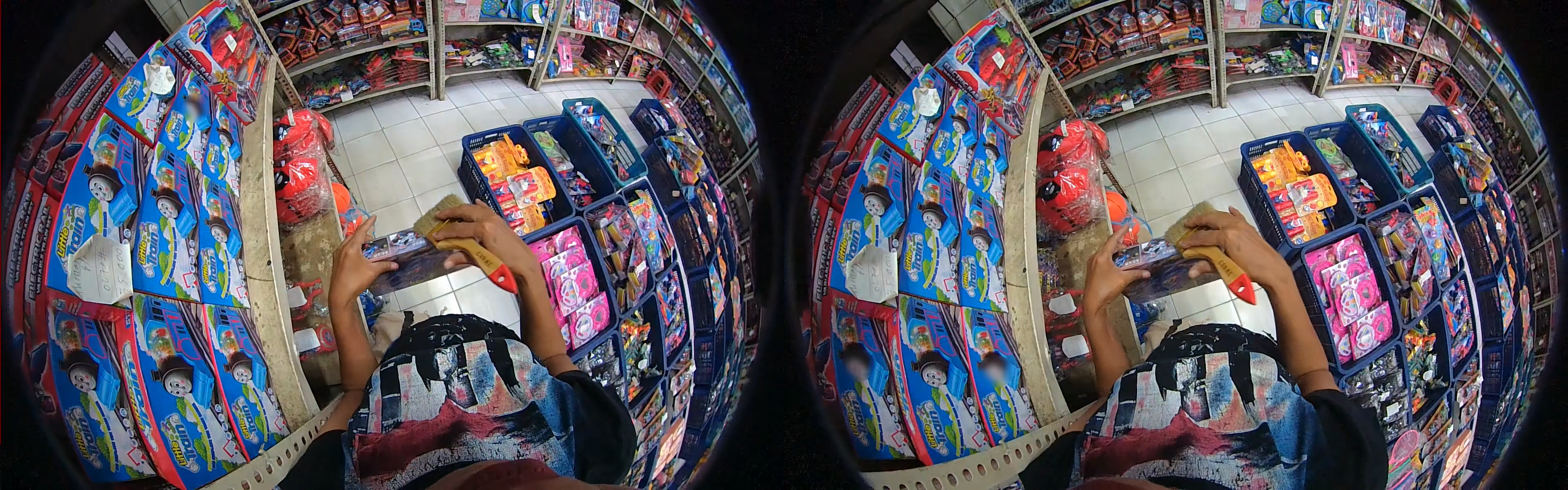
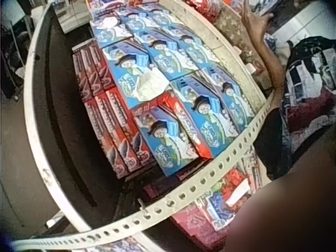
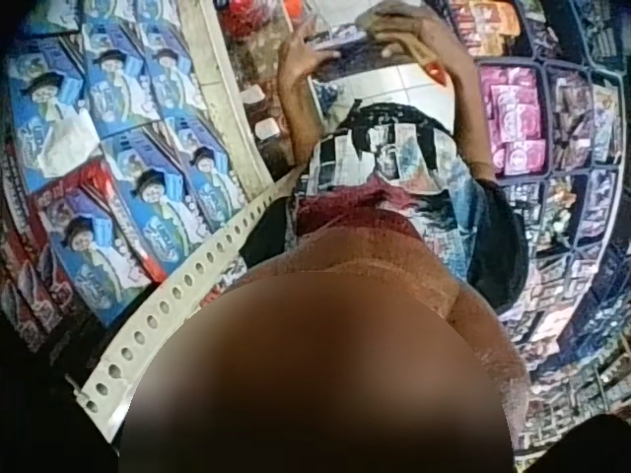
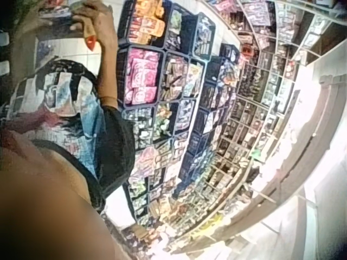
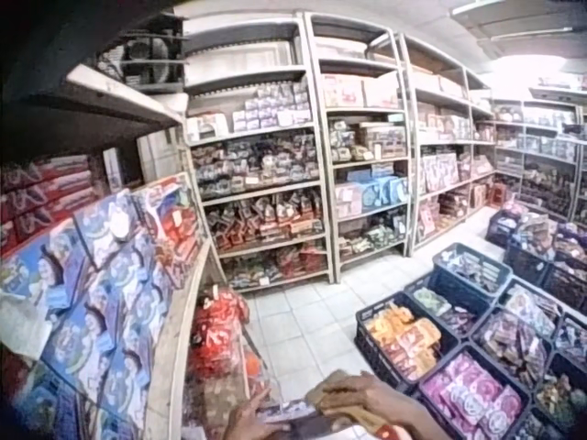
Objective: Using a large brush to dust off the front and back of a toy box in a store.
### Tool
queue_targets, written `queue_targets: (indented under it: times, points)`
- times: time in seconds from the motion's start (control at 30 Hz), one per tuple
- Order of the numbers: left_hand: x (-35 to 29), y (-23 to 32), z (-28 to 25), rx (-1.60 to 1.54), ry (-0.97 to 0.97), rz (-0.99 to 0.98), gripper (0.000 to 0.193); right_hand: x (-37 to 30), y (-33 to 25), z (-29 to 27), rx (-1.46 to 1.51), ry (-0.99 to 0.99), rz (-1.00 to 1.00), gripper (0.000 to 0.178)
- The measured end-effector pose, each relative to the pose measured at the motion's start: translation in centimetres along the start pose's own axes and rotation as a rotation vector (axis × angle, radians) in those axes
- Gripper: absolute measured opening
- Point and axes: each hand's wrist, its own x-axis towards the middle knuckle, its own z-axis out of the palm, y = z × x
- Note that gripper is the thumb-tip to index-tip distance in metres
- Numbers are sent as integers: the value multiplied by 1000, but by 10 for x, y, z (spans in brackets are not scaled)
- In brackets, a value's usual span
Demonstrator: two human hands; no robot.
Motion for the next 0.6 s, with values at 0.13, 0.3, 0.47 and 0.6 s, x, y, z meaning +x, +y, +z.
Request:
queue_targets:
  times: [0.13, 0.3, 0.47, 0.6]
  points:
    - [0, 14, 10, -74, 17, 33, 87, 8, 4, 37, -46, 55, -161, 43]
    - [-1, 15, 14, -89, 96, 42, 84, 14, -2, 57, -181, 101, -197, 41]
    - [-3, 17, 9, -46, 160, -31, 84, 12, 16, 47, -278, 235, -62, 39]
    - [-1, 14, 19, -71, 209, 71, 85, 13, 13, 55, -263, 313, -10, 39]
